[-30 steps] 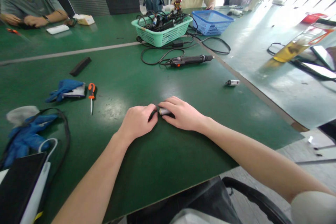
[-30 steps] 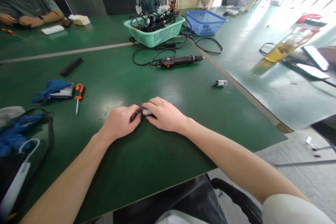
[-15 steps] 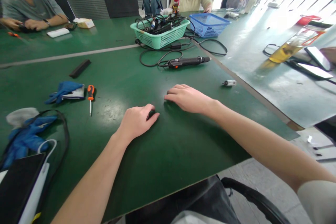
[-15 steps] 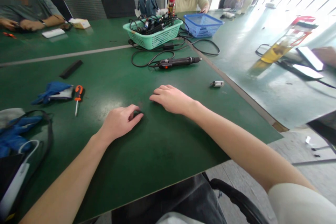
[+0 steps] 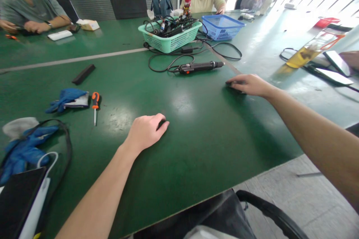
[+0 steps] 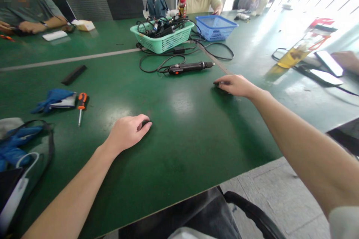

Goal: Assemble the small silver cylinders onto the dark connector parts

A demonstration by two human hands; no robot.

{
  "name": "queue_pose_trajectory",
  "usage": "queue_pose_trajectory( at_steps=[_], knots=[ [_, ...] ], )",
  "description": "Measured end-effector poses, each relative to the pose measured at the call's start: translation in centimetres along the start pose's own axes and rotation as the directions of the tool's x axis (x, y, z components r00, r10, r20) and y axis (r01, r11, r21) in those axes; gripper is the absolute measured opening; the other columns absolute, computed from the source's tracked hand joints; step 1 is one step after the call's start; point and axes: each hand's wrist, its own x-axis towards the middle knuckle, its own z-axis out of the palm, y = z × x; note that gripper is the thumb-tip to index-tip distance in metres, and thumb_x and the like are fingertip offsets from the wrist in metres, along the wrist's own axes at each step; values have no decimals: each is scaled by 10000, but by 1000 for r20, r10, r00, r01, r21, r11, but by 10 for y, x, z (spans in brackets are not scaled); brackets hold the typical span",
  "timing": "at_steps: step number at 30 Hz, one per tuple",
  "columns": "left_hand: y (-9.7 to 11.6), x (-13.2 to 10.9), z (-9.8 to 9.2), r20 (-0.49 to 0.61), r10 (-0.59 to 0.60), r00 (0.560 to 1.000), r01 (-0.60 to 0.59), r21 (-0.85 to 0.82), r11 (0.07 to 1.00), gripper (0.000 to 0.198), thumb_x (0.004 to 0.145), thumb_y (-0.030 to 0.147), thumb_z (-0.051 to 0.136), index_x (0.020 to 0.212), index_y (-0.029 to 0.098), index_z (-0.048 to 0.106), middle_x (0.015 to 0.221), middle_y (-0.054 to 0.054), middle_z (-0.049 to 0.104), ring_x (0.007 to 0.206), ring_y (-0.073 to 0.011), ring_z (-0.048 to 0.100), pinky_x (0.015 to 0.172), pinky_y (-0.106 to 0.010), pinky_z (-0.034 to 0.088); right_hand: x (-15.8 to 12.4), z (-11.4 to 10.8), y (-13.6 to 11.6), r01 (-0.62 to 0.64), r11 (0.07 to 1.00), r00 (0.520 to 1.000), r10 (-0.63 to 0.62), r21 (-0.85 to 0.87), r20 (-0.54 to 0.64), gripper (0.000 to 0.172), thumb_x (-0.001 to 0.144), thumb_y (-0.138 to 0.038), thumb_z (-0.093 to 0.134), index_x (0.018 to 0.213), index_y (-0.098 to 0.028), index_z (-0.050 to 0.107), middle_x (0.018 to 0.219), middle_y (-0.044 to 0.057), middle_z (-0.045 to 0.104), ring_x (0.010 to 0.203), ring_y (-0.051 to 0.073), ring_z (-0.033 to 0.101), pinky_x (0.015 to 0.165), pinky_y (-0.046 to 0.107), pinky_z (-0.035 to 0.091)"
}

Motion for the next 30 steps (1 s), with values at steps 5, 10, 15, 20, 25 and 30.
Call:
queue_pose_trajectory(
  at_steps=[5,10,15,20,25,30],
  knots=[
    [0,0,0,-2,1,1000,-1,-11,1000,375,992,475,406,985,218,679,756,-24,702,626,-167,611,586,-284,363,-39,21,-11,21,1000,982,-24,-20,-187,304,928,-303,556,1179,-235,713,1215,101,686,1114,270,616,986,442,477],
    [-1,-3,1,-19,13,1000,-13,0,1000,367,991,469,410,973,219,679,744,-21,699,620,-170,612,586,-288,369,-44,45,-79,21,999,966,-28,-30,-256,318,950,-280,491,1183,-223,701,1207,109,671,1158,294,576,1049,492,437],
    [-3,-7,0,-84,24,996,-21,28,999,296,973,359,426,915,218,679,712,-20,693,613,-172,620,585,-290,379,-30,74,-192,218,973,954,-197,73,-225,298,950,-237,488,1162,-194,693,1190,124,656,1154,292,550,1048,499,451],
    [-4,-10,-2,-129,-45,991,54,66,996,255,946,300,432,938,214,672,727,-39,704,640,-201,646,567,-302,370,-16,101,-283,379,907,920,-347,186,-181,266,947,-177,492,1148,-187,665,1144,130,634,1150,278,530,1070,501,434],
    [-5,-12,-3,-126,-104,987,112,60,992,251,944,282,424,909,199,658,785,-64,727,672,-219,666,565,-307,373,-11,111,-312,398,889,915,-365,228,-175,215,951,-151,471,1047,-185,661,1125,127,627,1142,270,530,1093,511,410],
    [-6,-12,-3,-132,-101,986,110,67,992,241,939,282,429,962,203,655,803,-61,733,688,-218,673,577,-305,381,-15,103,-306,423,874,905,-399,239,-144,337,930,-167,506,1257,-185,588,1248,134,604,1250,285,505,1135,541,384]
  ],
)
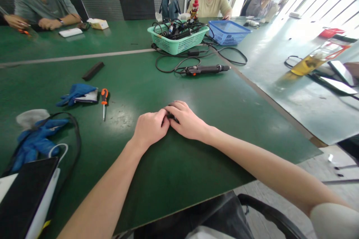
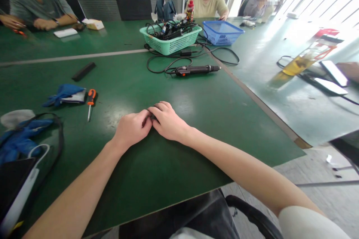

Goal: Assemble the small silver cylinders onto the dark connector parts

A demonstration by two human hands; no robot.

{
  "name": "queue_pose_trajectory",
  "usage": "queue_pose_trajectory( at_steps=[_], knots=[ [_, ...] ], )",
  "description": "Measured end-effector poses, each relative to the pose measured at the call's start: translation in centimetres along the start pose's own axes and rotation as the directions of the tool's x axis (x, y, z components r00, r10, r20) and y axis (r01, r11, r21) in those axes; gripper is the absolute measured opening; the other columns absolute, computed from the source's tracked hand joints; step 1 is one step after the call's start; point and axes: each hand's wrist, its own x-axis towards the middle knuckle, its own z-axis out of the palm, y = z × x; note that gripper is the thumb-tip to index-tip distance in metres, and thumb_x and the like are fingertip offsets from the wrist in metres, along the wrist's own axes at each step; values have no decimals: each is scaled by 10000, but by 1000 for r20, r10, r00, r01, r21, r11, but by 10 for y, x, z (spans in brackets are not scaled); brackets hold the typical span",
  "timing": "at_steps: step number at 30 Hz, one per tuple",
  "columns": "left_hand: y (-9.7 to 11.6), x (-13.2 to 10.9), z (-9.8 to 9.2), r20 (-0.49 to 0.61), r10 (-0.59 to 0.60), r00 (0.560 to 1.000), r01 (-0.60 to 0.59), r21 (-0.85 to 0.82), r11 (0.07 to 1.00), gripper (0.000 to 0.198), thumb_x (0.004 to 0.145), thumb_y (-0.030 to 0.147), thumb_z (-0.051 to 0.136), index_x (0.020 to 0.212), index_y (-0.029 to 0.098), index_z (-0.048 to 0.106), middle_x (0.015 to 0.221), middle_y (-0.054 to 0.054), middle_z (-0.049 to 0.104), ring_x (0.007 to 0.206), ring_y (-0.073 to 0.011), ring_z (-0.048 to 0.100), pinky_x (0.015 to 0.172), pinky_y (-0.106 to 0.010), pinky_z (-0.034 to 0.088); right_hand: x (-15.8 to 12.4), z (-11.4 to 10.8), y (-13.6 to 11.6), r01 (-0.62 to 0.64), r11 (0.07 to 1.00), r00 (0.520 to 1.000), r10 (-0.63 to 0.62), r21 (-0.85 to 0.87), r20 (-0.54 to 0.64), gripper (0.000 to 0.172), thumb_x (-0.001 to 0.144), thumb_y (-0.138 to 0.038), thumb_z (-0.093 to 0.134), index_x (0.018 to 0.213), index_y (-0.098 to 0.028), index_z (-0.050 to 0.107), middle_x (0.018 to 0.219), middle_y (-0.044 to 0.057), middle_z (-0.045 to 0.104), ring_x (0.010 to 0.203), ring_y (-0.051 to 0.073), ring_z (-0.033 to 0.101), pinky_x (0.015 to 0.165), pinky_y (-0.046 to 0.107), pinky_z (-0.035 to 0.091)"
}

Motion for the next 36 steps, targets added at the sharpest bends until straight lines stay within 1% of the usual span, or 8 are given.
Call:
queue_pose_trajectory(
  at_steps=[3,5,9,13,18,26,30,36],
  knots=[
    [0,1,1,-6,9,1000,-9,6,1000,253,949,289,415,957,205,654,774,-58,724,682,-219,672,574,-300,378,-9,-12,4,-4,1000,999,5,-1,46,480,922,-227,548,1395,-184,485,1399,151,525,1392,318,395,1157,574,366],
    [0,2,1,-12,13,1000,-13,3,1000,261,954,296,409,972,208,654,744,-53,713,671,-220,670,568,-298,377,-17,-19,8,-23,1000,999,24,-18,46,494,924,-258,562,1404,-182,475,1451,157,486,1433,328,348,1162,580,368],
    [1,4,3,-30,-2,1000,1,-21,1000,277,952,309,410,1083,210,633,718,-39,702,636,-205,658,565,-287,396,-31,-26,17,-19,999,999,17,-50,-39,369,937,-250,553,1302,-198,552,1432,147,508,1402,316,396,1150,566,400],
    [1,6,4,-1,25,1000,-25,-41,999,323,941,295,421,1198,210,597,741,-32,709,634,-190,660,570,-275,416,-36,-26,23,6,998,998,-10,-66,-62,306,944,-274,568,1240,-205,596,1400,156,524,1356,327,437,1122,574,433],
    [4,9,4,33,84,996,-82,-59,995,395,943,275,421,1305,210,562,808,-42,738,682,-201,687,609,-280,452,-33,-25,21,39,997,998,-41,-64,-46,303,939,-256,575,1235,-209,622,1401,168,515,1335,350,449,1102,621,440],
    [6,10,3,69,67,995,-63,-58,996,408,935,266,423,1317,227,563,812,-35,741,677,-206,689,599,-278,447,-33,-27,21,47,990,999,-45,-136,13,248,965,-169,493,1181,-164,615,1432,189,482,1372,345,395,1108,587,433],
    [6,10,1,73,60,996,-55,-65,996,419,937,272,422,1334,232,551,808,-31,738,677,-210,689,600,-282,449,-37,-33,13,85,986,996,-81,-141,37,226,965,-175,483,1138,-182,628,1368,166,522,1310,336,434,1082,584,442],
    [6,9,2,62,75,995,-72,-41,997,421,938,254,407,1335,219,543,818,-36,736,699,-200,689,622,-273,462,-38,-33,4,135,988,989,-130,-69,71,178,940,-196,512,1072,-181,630,1135,145,616,1132,311,519,1000,527,493]
  ],
)
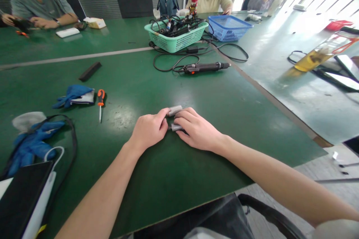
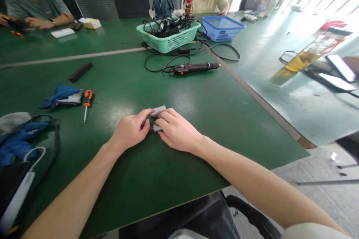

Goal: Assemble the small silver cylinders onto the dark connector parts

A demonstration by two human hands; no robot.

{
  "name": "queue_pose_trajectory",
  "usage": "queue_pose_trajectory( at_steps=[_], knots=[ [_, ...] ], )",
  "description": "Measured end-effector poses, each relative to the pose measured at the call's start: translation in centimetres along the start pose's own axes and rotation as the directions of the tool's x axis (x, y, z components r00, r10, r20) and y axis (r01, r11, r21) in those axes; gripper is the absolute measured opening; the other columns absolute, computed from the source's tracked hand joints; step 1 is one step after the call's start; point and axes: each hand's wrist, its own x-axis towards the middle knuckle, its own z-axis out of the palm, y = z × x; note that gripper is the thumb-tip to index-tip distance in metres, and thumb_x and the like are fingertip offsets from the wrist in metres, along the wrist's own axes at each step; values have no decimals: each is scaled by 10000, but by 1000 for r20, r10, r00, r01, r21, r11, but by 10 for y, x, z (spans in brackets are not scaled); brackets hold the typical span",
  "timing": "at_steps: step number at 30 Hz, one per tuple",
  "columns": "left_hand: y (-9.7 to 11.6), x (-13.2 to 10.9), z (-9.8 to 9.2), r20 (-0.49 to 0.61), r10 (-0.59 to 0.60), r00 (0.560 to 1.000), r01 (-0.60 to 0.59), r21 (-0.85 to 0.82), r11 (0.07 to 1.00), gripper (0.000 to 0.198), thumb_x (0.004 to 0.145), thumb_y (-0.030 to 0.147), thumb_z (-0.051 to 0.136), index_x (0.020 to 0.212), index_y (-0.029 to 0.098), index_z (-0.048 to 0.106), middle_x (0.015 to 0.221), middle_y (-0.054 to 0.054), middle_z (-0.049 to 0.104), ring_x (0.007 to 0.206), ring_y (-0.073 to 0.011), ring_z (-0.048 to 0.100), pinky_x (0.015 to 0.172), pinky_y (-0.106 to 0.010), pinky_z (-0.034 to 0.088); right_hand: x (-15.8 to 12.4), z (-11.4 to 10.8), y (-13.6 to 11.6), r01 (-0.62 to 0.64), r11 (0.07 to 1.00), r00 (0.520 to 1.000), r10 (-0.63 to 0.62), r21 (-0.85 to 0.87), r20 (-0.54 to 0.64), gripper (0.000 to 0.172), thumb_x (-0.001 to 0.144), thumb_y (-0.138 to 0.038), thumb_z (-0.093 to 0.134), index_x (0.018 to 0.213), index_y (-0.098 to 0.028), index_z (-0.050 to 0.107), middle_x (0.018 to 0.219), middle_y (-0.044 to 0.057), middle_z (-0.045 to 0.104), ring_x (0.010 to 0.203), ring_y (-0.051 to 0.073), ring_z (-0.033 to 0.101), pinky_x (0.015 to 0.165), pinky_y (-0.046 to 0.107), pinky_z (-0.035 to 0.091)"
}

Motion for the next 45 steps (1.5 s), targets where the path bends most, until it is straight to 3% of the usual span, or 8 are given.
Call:
queue_pose_trajectory(
  at_steps=[7,10,23,36,45],
  knots=[
    [-2,-2,4,-21,12,1000,-12,1,1000,418,952,266,401,1344,218,538,804,-33,732,686,-214,685,621,-295,462,-1,4,5,-87,994,996,86,59,22,233,922,-253,604,1141,-175,594,1108,119,642,1046,283,553,938,465,522],
    [-2,-2,4,-24,10,1000,-9,8,1000,433,961,284,395,1367,209,526,782,-36,724,675,-214,681,631,-296,471,-1,6,7,-74,995,997,73,61,15,292,930,-282,620,1203,-182,591,1145,119,649,1064,283,562,963,471,514],
    [-2,-2,5,-60,32,998,-31,17,999,425,960,276,389,1351,203,537,741,-26,704,651,-198,669,611,-283,463,-2,7,10,-35,998,999,34,58,19,233,961,-276,586,1171,-185,630,1127,105,670,1064,270,575,972,446,502],
    [0,-3,0,-5,147,989,-147,-67,987,185,867,319,523,951,207,644,755,-27,702,630,-183,622,593,-300,388,-1,6,12,-120,991,993,120,64,-4,245,919,-231,620,1156,-169,640,1078,115,671,1034,267,594,944,441,507],
    [0,-4,1,6,201,980,-201,-26,979,175,912,312,492,867,206,624,756,-31,689,649,-187,613,608,-310,374,-2,6,9,-127,990,992,127,60,-2,294,913,-274,639,1191,-179,632,1117,117,666,1062,273,588,954,453,503]
  ],
)
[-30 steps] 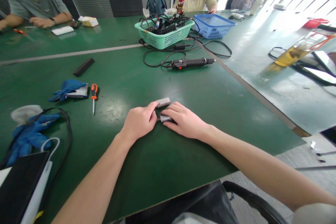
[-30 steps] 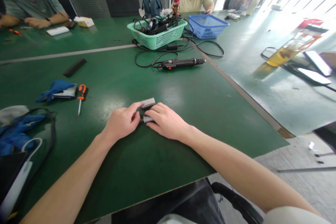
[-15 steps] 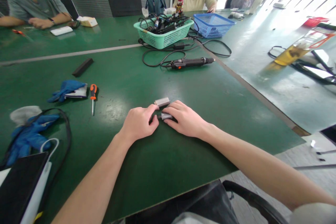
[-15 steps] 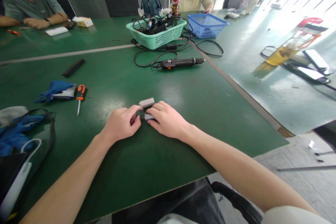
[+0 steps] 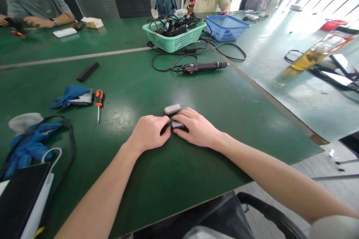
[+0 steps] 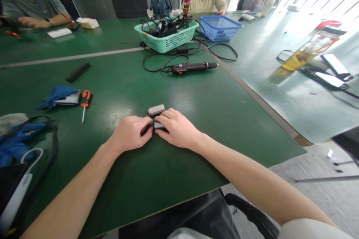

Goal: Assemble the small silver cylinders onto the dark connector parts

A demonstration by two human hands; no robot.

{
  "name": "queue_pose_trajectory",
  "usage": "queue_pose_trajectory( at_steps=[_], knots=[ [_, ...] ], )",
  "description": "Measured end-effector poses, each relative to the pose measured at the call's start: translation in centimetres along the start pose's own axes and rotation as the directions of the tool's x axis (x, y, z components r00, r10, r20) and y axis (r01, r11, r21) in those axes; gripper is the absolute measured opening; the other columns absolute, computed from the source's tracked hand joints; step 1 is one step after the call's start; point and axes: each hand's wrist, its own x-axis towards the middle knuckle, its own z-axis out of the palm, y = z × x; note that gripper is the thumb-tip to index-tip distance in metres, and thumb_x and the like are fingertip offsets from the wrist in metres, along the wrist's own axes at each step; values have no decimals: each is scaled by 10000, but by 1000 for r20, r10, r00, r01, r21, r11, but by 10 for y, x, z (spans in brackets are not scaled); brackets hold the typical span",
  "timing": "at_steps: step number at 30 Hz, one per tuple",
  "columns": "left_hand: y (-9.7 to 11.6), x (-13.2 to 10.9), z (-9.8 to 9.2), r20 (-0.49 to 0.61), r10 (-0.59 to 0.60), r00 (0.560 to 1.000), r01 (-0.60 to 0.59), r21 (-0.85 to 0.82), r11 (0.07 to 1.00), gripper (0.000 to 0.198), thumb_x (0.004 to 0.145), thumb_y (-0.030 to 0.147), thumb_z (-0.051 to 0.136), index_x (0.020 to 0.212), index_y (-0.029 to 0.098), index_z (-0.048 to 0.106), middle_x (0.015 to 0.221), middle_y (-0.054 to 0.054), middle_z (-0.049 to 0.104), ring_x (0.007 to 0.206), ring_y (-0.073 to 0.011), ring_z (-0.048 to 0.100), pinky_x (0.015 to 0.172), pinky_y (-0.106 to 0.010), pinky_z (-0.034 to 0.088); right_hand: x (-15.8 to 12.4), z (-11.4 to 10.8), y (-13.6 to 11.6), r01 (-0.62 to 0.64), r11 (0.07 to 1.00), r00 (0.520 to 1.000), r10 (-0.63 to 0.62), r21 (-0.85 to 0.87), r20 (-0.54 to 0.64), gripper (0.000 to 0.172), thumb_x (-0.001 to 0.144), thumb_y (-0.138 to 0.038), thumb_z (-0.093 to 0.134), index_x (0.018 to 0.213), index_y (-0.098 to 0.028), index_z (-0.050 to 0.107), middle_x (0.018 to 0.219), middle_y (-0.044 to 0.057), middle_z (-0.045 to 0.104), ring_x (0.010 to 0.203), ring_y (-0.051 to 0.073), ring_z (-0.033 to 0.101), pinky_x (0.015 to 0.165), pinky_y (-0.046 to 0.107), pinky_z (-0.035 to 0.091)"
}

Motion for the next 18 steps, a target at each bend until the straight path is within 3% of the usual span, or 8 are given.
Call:
queue_pose_trajectory(
  at_steps=[18],
  knots=[
    [3,-1,2,-18,36,999,-36,39,999,207,950,325,473,865,207,619,749,-30,693,642,-188,625,590,-316,380,0,3,1,22,999,1000,-22,25,-14,228,935,-243,605,1152,-185,645,1092,113,665,1034,265,587,942,455,507]
  ],
)
